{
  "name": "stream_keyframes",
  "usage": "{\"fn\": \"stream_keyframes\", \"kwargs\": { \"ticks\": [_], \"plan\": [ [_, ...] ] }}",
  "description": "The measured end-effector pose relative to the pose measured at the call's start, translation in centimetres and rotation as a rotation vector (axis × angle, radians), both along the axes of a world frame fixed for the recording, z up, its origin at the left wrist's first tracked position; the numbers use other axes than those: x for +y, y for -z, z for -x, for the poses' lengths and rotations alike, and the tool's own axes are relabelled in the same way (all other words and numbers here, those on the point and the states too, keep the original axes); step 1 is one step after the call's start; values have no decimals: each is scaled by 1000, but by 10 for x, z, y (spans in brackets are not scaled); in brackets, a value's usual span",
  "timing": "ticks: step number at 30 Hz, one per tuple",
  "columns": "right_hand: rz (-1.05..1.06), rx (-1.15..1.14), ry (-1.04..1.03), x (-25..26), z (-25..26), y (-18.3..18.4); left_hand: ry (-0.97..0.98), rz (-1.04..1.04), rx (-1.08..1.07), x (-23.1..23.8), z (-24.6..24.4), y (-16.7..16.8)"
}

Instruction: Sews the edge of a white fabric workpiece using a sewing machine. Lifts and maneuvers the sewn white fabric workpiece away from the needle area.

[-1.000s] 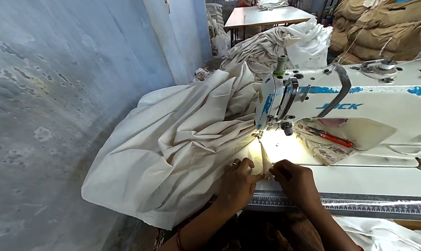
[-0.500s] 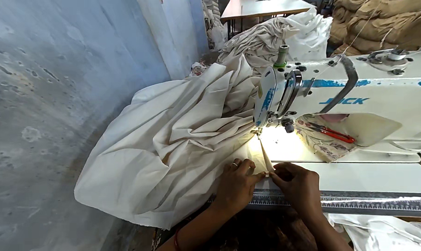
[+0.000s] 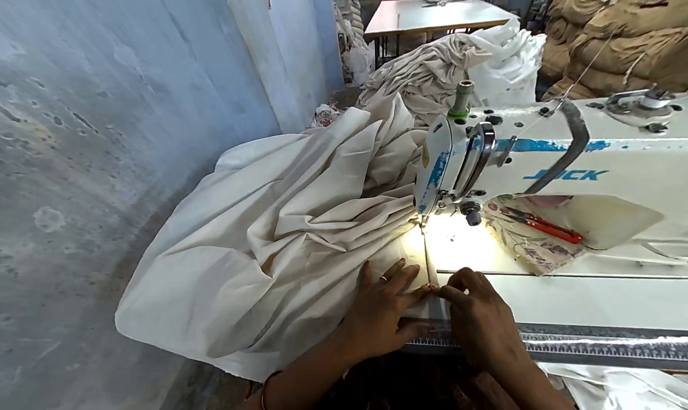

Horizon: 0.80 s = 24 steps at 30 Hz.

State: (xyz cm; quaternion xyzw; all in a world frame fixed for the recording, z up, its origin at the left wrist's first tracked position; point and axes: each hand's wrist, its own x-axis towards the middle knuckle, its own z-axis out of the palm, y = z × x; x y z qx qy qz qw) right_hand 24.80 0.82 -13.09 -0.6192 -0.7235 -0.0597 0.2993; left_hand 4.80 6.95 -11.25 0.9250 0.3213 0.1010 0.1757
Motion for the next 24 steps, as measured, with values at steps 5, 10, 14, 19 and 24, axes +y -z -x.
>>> {"fn": "stream_keyframes", "kwargs": {
  "ticks": [5, 10, 14, 19, 24],
  "plan": [
    [45, -67, 26, 32, -7, -8, 24, 47, 46, 42, -9, -10],
    [125, -120, 125, 59, -10, -15, 41, -9, 13, 79, -20, -8],
    [118, -119, 153, 68, -16, -10, 30, -44, -111, 94, -21, -4],
    [-36, 90, 324, 14, -102, -32, -18, 77, 28, 102, -31, -20],
    [-272, 58, 574, -33, -192, -11, -33, 74, 74, 110, -34, -26]
  ]
}}
